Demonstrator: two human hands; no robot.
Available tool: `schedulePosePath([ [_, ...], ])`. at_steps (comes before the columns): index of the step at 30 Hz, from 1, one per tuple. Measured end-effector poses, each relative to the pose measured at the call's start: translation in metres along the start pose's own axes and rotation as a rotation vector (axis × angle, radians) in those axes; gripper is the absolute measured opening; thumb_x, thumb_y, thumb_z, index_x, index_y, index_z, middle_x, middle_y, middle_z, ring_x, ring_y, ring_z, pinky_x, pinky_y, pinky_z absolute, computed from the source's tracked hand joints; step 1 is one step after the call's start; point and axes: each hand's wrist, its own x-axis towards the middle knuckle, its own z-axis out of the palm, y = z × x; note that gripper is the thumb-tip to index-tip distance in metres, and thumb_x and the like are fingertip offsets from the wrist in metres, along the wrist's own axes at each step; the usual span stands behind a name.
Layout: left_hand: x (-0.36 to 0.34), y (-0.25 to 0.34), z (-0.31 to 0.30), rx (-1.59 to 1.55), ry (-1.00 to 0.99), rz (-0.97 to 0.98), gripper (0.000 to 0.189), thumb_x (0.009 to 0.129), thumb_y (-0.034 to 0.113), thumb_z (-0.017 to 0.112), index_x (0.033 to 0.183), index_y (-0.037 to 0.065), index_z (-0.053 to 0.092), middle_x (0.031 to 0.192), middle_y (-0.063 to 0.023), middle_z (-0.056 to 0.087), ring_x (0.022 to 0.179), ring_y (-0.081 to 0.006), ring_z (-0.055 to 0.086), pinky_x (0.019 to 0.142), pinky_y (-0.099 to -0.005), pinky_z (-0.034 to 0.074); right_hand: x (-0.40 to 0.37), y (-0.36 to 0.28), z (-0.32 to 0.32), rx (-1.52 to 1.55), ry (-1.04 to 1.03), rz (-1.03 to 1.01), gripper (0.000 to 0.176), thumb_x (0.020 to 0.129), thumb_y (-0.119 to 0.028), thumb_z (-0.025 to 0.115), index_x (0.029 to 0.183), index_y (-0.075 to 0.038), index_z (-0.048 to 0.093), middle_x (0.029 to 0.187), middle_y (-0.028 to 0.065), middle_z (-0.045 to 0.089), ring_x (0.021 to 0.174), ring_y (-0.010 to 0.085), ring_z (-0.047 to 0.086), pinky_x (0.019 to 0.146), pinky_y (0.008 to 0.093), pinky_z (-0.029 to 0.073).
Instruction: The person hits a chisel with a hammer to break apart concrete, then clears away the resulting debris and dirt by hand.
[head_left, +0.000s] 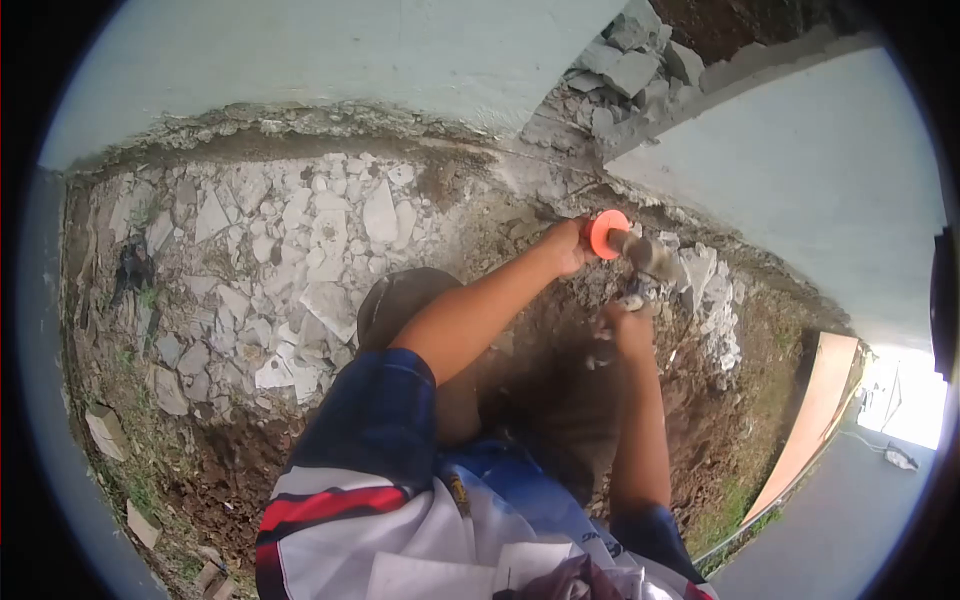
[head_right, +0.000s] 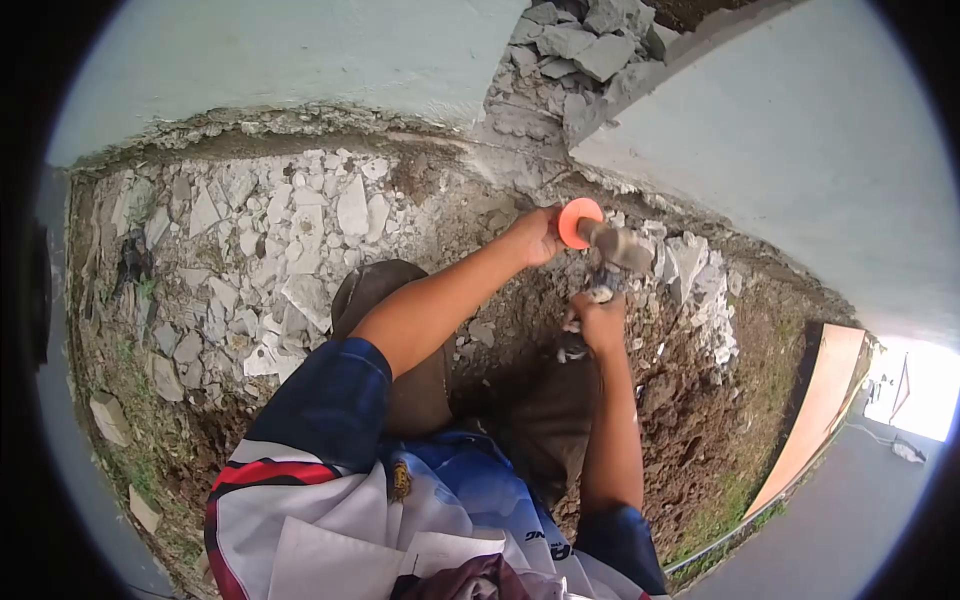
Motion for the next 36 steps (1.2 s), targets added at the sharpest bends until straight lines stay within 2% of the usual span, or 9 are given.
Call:
schedulePosePath([
  [1, -0.01, -0.003, -0.003, 0.064, -0.02, -0.016, 0.029, 0.098, 0.017, 0.034, 0.107, -0.004, 0.052, 0.103, -0.0165, 0.061, 0.095, -0.0269, 0.062, 0.086, -0.0425, 0.054, -0.011, 0.008, 0.003, 0.259, -0.059, -0.063, 0.002, 0.07, 0.001, 0.056, 0.07, 0.001, 0.054, 0.055, 0.0075, 0.056, 0.045, 0.0186, 0.053, 0.044, 0.0309, 0.042],
  [5, 0.028, -0.028, -0.054, 0.115, -0.193, -0.207, 0.021, 0.087, 0.012, 0.042, 0.095, -0.004, 0.054, 0.093, -0.0166, 0.059, 0.088, -0.0295, 0.062, 0.077, -0.0463, 0.053, -0.056, 0.022, -0.012, 0.183, 0.063, 0.045, 0.003, 0.07, 0.002, 0.057, 0.069, 0.001, 0.055, 0.055, 0.0081, 0.056, 0.044, 0.0177, 0.053, 0.043, 0.0307, 0.042],
  [9, -0.001, -0.034, -0.052, 0.185, 0.19, -0.054, 0.009, 0.085, 0.008, 0.043, 0.077, 0.006, 0.044, 0.078, -0.008, 0.047, 0.069, -0.0232, 0.053, 0.066, -0.0436, 0.052, -0.057, 0.038, -0.012, 0.303, -0.002, -0.01, 0.004, 0.071, 0.002, 0.058, 0.073, 0.003, 0.056, 0.057, 0.0086, 0.057, 0.045, 0.0183, 0.054, 0.044, 0.03, 0.043],
  [18, -0.051, -0.024, -0.023, 0.02, 0.047, -0.072, 0.024, 0.099, 0.022, 0.038, 0.104, 0.002, 0.05, 0.103, -0.0117, 0.057, 0.092, -0.0243, 0.059, 0.087, -0.0436, 0.05, -0.103, -0.019, -0.038, 0.272, 0.126, -0.215, 0.005, 0.072, 0.0, 0.056, 0.075, 0.004, 0.053, 0.06, 0.0113, 0.058, 0.048, 0.0194, 0.056, 0.047, 0.0306, 0.045],
  [22, -0.036, -0.022, -0.031, 0.001, 0.097, -0.028, 0.025, 0.099, 0.023, 0.039, 0.104, 0.002, 0.05, 0.103, -0.0116, 0.057, 0.092, -0.0245, 0.059, 0.087, -0.0442, 0.05, -0.131, -0.077, -0.059, 0.288, 0.236, -0.473, 0.013, 0.073, -0.004, 0.059, 0.079, 0.003, 0.051, 0.061, 0.0116, 0.058, 0.048, 0.0185, 0.056, 0.048, 0.0291, 0.045],
  [28, -0.038, -0.017, -0.039, -0.036, 0.103, 0.002, 0.023, 0.096, 0.018, 0.04, 0.105, 0.001, 0.053, 0.104, -0.013, 0.058, 0.095, -0.025, 0.059, 0.086, -0.0452, 0.051, -0.12, -0.114, -0.014, 0.531, 0.211, -1.189, 0.015, 0.079, -0.003, 0.061, 0.084, -0.004, 0.047, 0.066, 0.0053, 0.05, 0.057, 0.0163, 0.049, 0.056, 0.0312, 0.045],
  [32, -0.032, -0.015, -0.05, -0.107, -0.057, 0.012, 0.026, 0.093, 0.012, 0.04, 0.11, -0.001, 0.054, 0.109, -0.0156, 0.059, 0.101, -0.0264, 0.058, 0.087, -0.0453, 0.05, -0.061, 0.007, 0.037, -0.034, 0.044, -0.136, 0.006, 0.067, -0.001, 0.058, 0.071, -0.002, 0.054, 0.061, 0.0019, 0.053, 0.05, 0.0113, 0.048, 0.048, 0.0286, 0.043],
  [34, -0.023, -0.005, -0.059, -0.17, -0.191, 0.044, 0.025, 0.091, 0.009, 0.043, 0.11, -0.003, 0.053, 0.11, -0.0165, 0.058, 0.1, -0.0277, 0.059, 0.086, -0.0448, 0.05, -0.067, -0.008, 0.032, 0.051, 0.048, -0.181, 0.007, 0.069, -0.001, 0.06, 0.073, -0.002, 0.054, 0.06, 0.0018, 0.054, 0.049, 0.0108, 0.049, 0.046, 0.0277, 0.041],
  [36, -0.02, -0.027, -0.075, 0.26, -0.176, 0.225, 0.025, 0.092, 0.011, 0.045, 0.112, -0.003, 0.053, 0.111, -0.0163, 0.058, 0.101, -0.0272, 0.058, 0.086, -0.0448, 0.05, -0.083, -0.025, 0.014, 0.156, 0.057, -0.108, 0.007, 0.071, 0.0, 0.06, 0.075, -0.001, 0.055, 0.059, 0.0018, 0.055, 0.047, 0.0098, 0.049, 0.045, 0.0257, 0.04],
])
